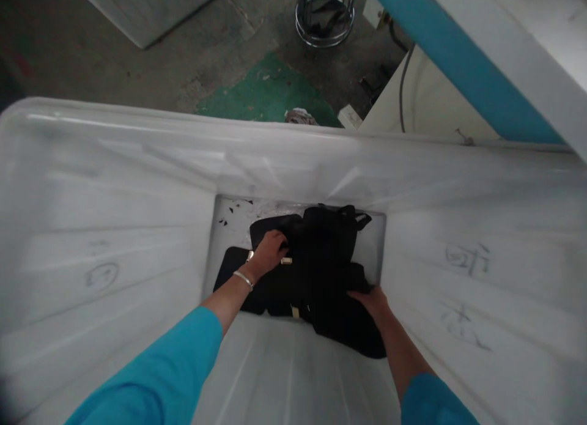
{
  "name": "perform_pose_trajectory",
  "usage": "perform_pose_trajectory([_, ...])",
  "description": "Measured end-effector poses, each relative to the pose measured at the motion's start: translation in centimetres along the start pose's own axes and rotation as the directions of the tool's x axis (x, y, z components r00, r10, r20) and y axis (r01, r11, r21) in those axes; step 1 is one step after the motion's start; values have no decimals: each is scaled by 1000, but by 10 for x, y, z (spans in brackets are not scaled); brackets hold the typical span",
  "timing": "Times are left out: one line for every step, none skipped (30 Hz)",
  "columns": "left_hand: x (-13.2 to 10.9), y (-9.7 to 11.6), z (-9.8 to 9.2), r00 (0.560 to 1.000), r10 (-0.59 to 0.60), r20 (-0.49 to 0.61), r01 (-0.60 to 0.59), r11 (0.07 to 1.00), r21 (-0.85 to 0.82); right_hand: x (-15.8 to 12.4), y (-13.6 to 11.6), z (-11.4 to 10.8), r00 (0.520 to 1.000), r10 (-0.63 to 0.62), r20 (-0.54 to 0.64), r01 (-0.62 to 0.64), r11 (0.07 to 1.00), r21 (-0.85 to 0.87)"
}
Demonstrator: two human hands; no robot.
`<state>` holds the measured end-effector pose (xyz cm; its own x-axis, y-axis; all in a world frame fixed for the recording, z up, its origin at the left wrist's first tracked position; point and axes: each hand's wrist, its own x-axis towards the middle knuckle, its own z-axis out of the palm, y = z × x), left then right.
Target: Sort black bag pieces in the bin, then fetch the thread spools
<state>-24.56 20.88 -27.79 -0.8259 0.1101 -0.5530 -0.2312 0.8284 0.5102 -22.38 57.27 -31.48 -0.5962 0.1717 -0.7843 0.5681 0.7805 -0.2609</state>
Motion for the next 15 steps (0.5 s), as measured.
perform_pose_trajectory([13, -2, 2, 999, -19, -38, 20, 999, 44, -6, -1, 1, 998, -7, 56, 4, 998, 55])
perform_pose_trajectory([23, -4, 3, 997, -31, -67, 37, 996, 85, -12, -3, 1, 995, -21, 100, 11, 994, 105])
perform_pose_trajectory([31, -6, 2, 996, -41, -85, 51, 991, 120, -19, -5, 1, 991, -39, 128, 20, 989, 147])
perform_pose_trajectory([36, -8, 2, 995, -47, -90, 60, 987, 150, -26, -9, 0, 988, -57, 145, 31, 983, 178])
perform_pose_trajectory([39, -10, 1, 995, -50, -84, 64, 982, 176, -33, -13, -1, 984, -74, 159, 41, 979, 198])
perform_pose_trajectory([41, -12, 0, 996, -47, -71, 60, 978, 198, -39, -19, -3, 981, -91, 174, 53, 977, 207])
perform_pose_trajectory([41, -14, 0, 998, -37, -54, 48, 974, 220, -44, -25, -6, 977, -110, 184, 71, 975, 209])
perform_pose_trajectory([40, -16, 0, 999, -23, -40, 32, 970, 240, -47, -32, -10, 973, -134, 186, 95, 974, 204])
perform_pose_trajectory([38, -18, -1, 999, -7, -33, 15, 966, 260, -48, -40, -15, 970, -161, 180, 125, 972, 200])
perform_pose_trajectory([37, -20, -1, 999, 7, -32, 2, 961, 278, -46, -48, -19, 969, -188, 162, 154, 968, 200])
perform_pose_trajectory([35, -22, -2, 999, 15, -38, -3, 956, 293, -41, -57, -23, 969, -208, 132, 178, 962, 205])
perform_pose_trajectory([34, -25, -4, 999, 14, -47, 1, 952, 305, -33, -65, -26, 972, -215, 92, 192, 958, 214])
perform_pose_trajectory([34, -27, -5, 999, 8, -52, 9, 949, 315, -24, -73, -27, 977, -209, 49, 193, 955, 226])
perform_pose_trajectory([33, -29, -6, 999, 1, -50, 15, 947, 321, -13, -81, -26, 981, -193, 11, 185, 953, 242])
perform_pose_trajectory([33, -32, -7, 999, -5, -41, 18, 946, 324, -1, -88, -23, 984, -175, -21, 175, 950, 257])
